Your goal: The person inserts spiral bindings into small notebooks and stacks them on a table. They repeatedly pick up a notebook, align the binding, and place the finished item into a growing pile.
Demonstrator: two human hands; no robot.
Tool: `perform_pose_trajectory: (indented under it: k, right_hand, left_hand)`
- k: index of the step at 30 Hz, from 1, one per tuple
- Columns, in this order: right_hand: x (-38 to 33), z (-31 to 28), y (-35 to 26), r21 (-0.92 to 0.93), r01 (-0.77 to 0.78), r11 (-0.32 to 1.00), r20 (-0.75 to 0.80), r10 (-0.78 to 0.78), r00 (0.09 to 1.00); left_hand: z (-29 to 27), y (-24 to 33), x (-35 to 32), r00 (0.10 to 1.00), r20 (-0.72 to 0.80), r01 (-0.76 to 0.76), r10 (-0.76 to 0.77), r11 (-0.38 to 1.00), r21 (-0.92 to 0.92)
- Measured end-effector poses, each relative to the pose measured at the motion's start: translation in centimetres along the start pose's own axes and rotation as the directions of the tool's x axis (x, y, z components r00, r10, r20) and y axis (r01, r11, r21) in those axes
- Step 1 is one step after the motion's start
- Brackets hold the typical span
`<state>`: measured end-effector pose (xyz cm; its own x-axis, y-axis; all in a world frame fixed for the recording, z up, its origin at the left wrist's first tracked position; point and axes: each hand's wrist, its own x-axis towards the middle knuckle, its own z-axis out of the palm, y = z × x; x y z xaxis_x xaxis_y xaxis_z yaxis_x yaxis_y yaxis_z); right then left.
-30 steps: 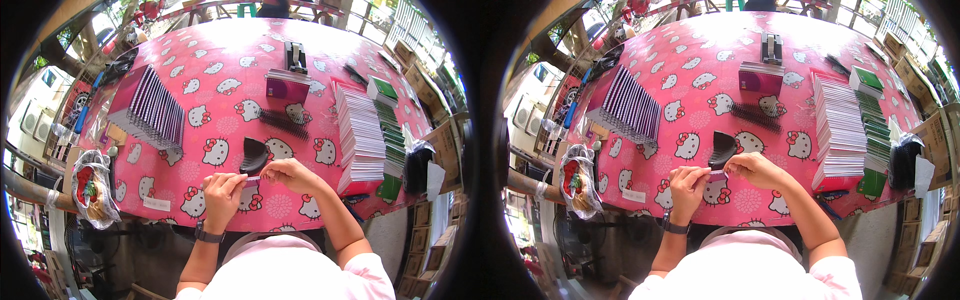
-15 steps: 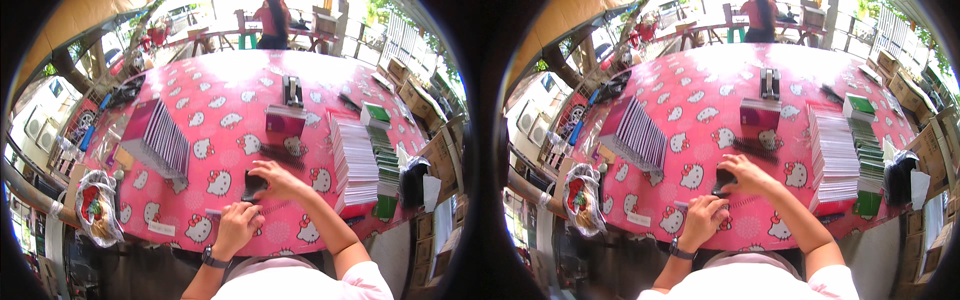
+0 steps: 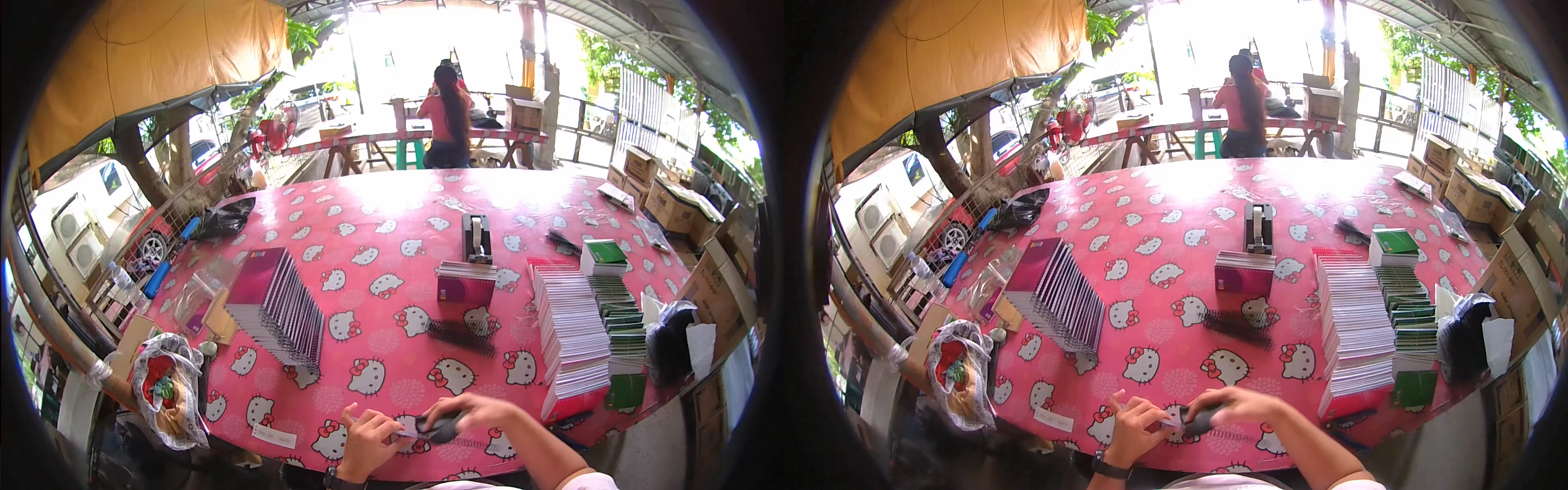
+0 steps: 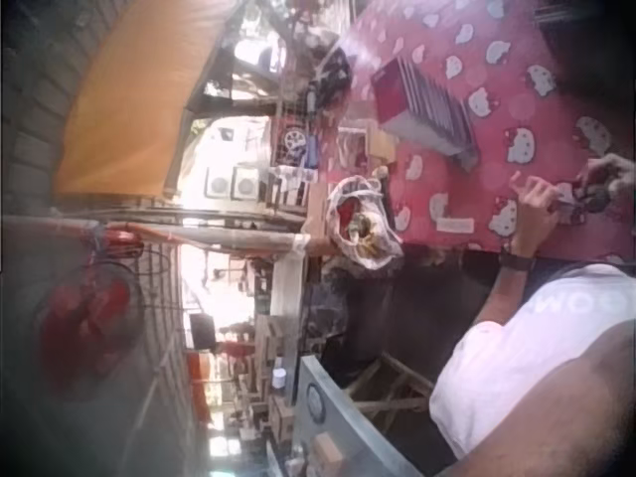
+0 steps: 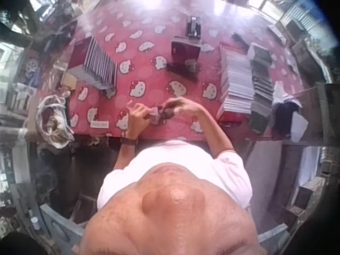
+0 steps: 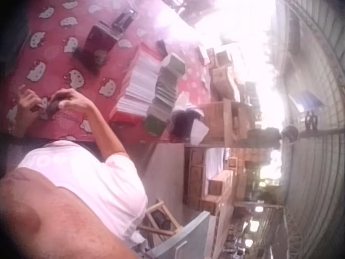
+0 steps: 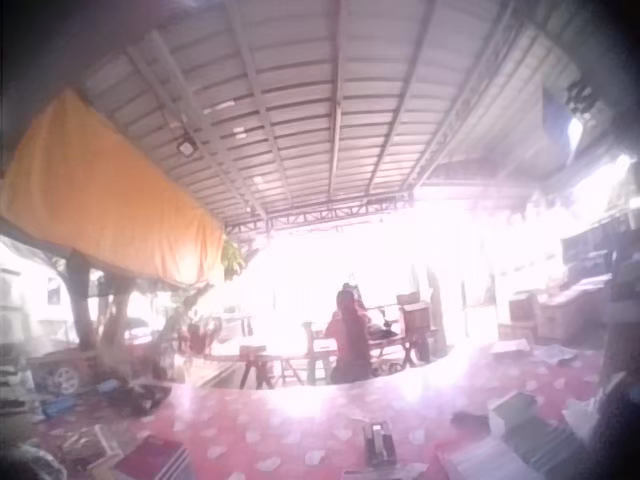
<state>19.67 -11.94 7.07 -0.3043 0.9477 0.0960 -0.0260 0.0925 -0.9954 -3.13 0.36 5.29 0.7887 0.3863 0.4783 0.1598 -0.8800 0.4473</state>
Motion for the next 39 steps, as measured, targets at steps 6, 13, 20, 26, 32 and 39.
perform_pose_trajectory:
  k: [6, 13, 20, 26, 32, 39]
  right_hand:
    - [0.4, 0.4, -0.5, -0.508, -0.183, 0.842, -0.227, 0.074, 0.971]
    - [1.0, 0.5, -0.2, -0.368, -0.034, 0.929, -0.177, -0.034, 0.984]
    - [2.6, 1.0, -0.7, -0.223, -0.134, 0.966, -0.161, 0.099, 0.982]
    - [3.1, 0.1, 0.2, -0.047, -0.206, 0.977, -0.170, 0.196, 0.966]
    - [4.6, -0.1, 0.6, -0.438, -0.159, 0.885, -0.277, 0.035, 0.960]
    - [5.3, 0.9, 0.9, -0.307, -0.140, 0.941, -0.224, 0.072, 0.972]
  left_hand:
    - [0.0, 0.6, 0.6, 0.999, -0.031, -0.021, 0.021, 1.000, 0.022]
    - [0.4, 0.6, -0.1, 0.994, -0.031, 0.102, -0.104, 0.992, -0.075]
    - [0.6, 0.1, -0.7, 0.993, -0.023, 0.117, -0.117, 0.993, -0.011]
    - [0.0, 0.9, -0.2, 0.909, -0.251, 0.287, -0.332, 0.937, -0.199]
    - [1.9, -2.7, -2.2, 0.896, 0.036, 0.303, -0.442, 0.551, -0.778]
    - [1.5, -2.7, -2.2, 0.921, 0.012, 0.276, -0.390, 0.628, -0.728]
